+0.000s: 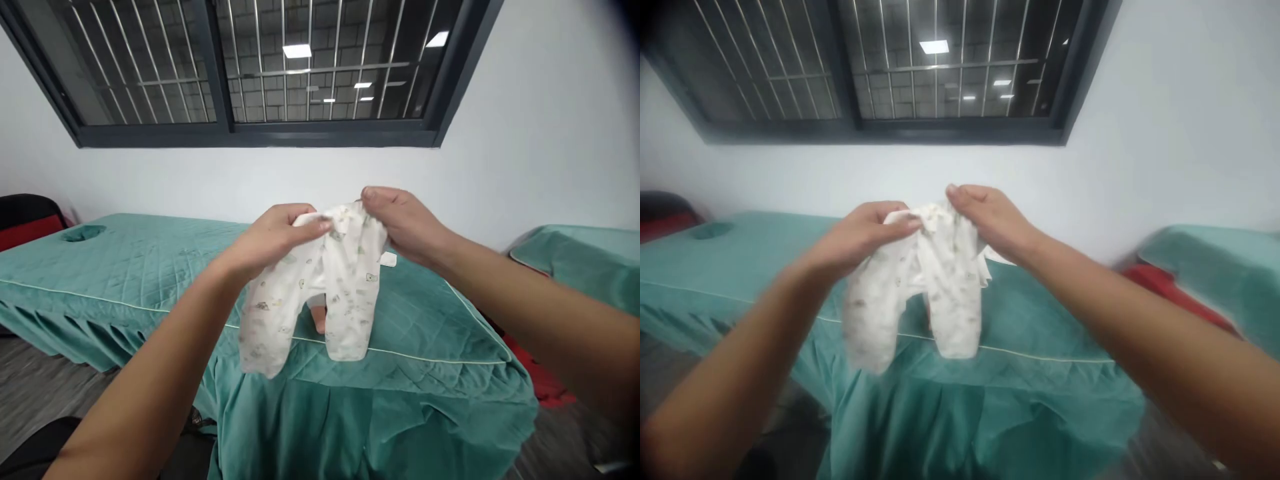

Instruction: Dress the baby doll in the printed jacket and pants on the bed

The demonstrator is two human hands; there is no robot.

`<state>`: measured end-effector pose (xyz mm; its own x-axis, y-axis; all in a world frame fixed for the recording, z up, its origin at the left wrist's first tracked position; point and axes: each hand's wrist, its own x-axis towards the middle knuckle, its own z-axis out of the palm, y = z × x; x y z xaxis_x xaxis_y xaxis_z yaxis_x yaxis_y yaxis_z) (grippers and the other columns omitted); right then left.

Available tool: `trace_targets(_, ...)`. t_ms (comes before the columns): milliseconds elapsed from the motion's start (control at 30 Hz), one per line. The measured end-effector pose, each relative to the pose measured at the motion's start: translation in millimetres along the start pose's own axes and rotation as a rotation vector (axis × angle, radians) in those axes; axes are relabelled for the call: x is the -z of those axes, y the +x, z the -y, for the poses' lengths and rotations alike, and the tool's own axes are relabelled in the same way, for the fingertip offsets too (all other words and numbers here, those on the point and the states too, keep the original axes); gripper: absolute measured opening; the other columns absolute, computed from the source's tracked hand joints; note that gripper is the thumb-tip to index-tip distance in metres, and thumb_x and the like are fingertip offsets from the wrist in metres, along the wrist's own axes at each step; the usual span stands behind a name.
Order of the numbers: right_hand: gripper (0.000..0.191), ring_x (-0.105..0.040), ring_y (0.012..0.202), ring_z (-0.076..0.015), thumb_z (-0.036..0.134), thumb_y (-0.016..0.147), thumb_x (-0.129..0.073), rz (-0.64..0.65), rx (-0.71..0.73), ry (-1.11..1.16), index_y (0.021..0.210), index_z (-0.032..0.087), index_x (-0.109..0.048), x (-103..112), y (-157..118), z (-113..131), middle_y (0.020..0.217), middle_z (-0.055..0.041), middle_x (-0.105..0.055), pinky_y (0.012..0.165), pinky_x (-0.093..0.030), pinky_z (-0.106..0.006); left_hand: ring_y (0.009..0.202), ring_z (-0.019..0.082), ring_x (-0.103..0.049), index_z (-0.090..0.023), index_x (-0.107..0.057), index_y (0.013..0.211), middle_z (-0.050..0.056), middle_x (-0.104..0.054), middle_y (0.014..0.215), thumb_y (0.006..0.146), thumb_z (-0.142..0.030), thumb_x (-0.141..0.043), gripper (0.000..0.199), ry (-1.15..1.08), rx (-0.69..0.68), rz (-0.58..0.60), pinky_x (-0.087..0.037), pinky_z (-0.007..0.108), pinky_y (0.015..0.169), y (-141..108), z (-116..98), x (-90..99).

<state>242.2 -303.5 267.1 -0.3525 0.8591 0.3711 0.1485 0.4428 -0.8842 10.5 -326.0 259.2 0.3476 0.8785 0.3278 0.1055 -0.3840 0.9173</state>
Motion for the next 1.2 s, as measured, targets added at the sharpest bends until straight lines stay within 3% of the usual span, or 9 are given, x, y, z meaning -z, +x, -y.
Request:
trace_targets(167, 0.036, -0.065, 0.061, -0.0172, 0.044, 0.056, -0.092, 0.25, -0.17, -0.098, 0.074, 0.018, -0.075, -16.0, -1.1, -39.5, 0.07, 0.0011, -0.071, 0.055, -0.047, -0.026, 0.066, 0.015, -0.063, -0.017, -0.064, 0.09, 0.001, -0.064, 0.075, 0.084, -0.047, -0.069, 0.031, -0.312, -0.017, -0.097, -0.051, 0.025, 0.059, 13.5, 49.4, -21.8)
trace_targets(300, 0.034, -0.065, 0.064, -0.0167, 0.053, 0.073, -0.079, 0.099, -0.137, -0.04, 0.072, 0.019, -0.075, -24.9, -1.7, -76.4, 0.072, 0.0005, -0.072, 0.059, -0.048, -0.026, 0.088, 0.024, -0.069, -0.016, -0.068, 0.103, 0.007, -0.072, 0.089, 0.085, -0.055, -0.065, 0.043, -0.306, 0.034, -0.053, -0.056, 0.035, 0.078, 14.6, 81.2, -46.0)
trace_targets(500, 0.047, -0.067, 0.073, -0.0186, 0.064, 0.078, -0.071, -0.106, -0.227, 0.271, 0.088, 0.018, -0.073, -18.0, -2.7, -105.5, 0.082, -0.0064, -0.074, 0.062, -0.052, -0.027, 0.102, 0.028, -0.069, -0.016, -0.073, 0.104, 0.009, -0.075, 0.104, 0.074, -0.041, -0.08, 0.039, -0.254, 0.255, 0.247, -0.053, 0.04, 0.09, 0.4, 106.7, -55.3)
trace_targets(600, 0.047, -0.069, 0.078, -0.0193, 0.06, 0.077, -0.074, 0.03, -0.303, 0.27, 0.096, 0.017, -0.073, -9.5, -9.9, -113.7, 0.089, -0.0075, -0.076, 0.066, -0.054, -0.027, 0.098, 0.028, -0.07, -0.014, -0.073, 0.106, 0.011, -0.075, 0.105, 0.078, -0.042, -0.077, 0.039, -0.44, 0.343, 0.161, -0.053, 0.04, 0.088, 2.3, 123.9, -47.7)
trace_targets(733, 0.04, -0.07, 0.083, -0.0218, 0.046, 0.071, -0.083, 0.357, -0.349, 0.081, 0.098, 0.017, -0.075, -12.2, -21.2, -127.0, 0.093, -0.0053, -0.077, 0.07, -0.054, -0.029, 0.093, 0.026, -0.071, -0.015, -0.071, 0.11, 0.007, -0.076, 0.098, 0.073, -0.035, -0.081, 0.043, -0.505, 0.286, -0.065, -0.052, 0.035, 0.083, 12.5, 141.2, -46.1)
trace_targets(800, 0.035, -0.07, 0.079, -0.0223, 0.046, 0.074, -0.08, 0.401, -0.366, 0.038, 0.094, 0.017, -0.076, -19.2, -23.3, -134.6, 0.086, -0.0049, -0.077, 0.069, -0.053, -0.03, 0.093, 0.027, -0.07, -0.014, -0.072, 0.108, 0.007, -0.076, 0.096, 0.072, -0.035, -0.081, 0.043, -0.504, 0.268, -0.148, -0.052, 0.033, 0.082, 16.7, 146.0, -50.7)
trace_targets(967, 0.034, -0.069, 0.089, -0.021, 0.046, 0.08, -0.074, 0.023, -0.306, 0.166, 0.098, 0.018, -0.076, -33.9, -12.7, -156.5, 0.097, -0.0045, -0.077, 0.079, -0.053, -0.03, 0.087, 0.026, -0.071, -0.014, -0.068, 0.116, 0.009, -0.076, 0.096, 0.077, -0.048, -0.076, 0.053, -0.597, 0.355, -0.177, -0.054, 0.035, 0.079, 17.3, 154.3, -63.6)
trace_targets(1133, 0.039, -0.071, 0.089, -0.0224, 0.049, 0.082, -0.072, -0.228, -0.319, 0.501, 0.107, 0.02, -0.07, -34.6, 1.5, -171.3, 0.098, -0.0051, -0.076, 0.083, -0.056, -0.034, 0.094, 0.027, -0.071, -0.013, -0.073, 0.109, 0.009, -0.076, 0.099, 0.071, -0.04, -0.084, 0.049, -0.397, 0.43, 0.324, -0.054, 0.035, 0.085, 9.7, 156.8, -57.4)
trace_targets(1200, 0.04, -0.071, 0.09, -0.0231, 0.051, 0.082, -0.072, -0.233, -0.344, 0.551, 0.108, 0.02, -0.069, -33.4, -0.3, -174.5, 0.099, -0.0058, -0.076, 0.084, -0.057, -0.035, 0.099, 0.027, -0.07, -0.014, -0.074, 0.106, 0.009, -0.076, 0.102, 0.07, -0.036, -0.085, 0.044, -0.335, 0.407, 0.37, -0.053, 0.034, 0.087, 8.0, 158.5, -50.9)
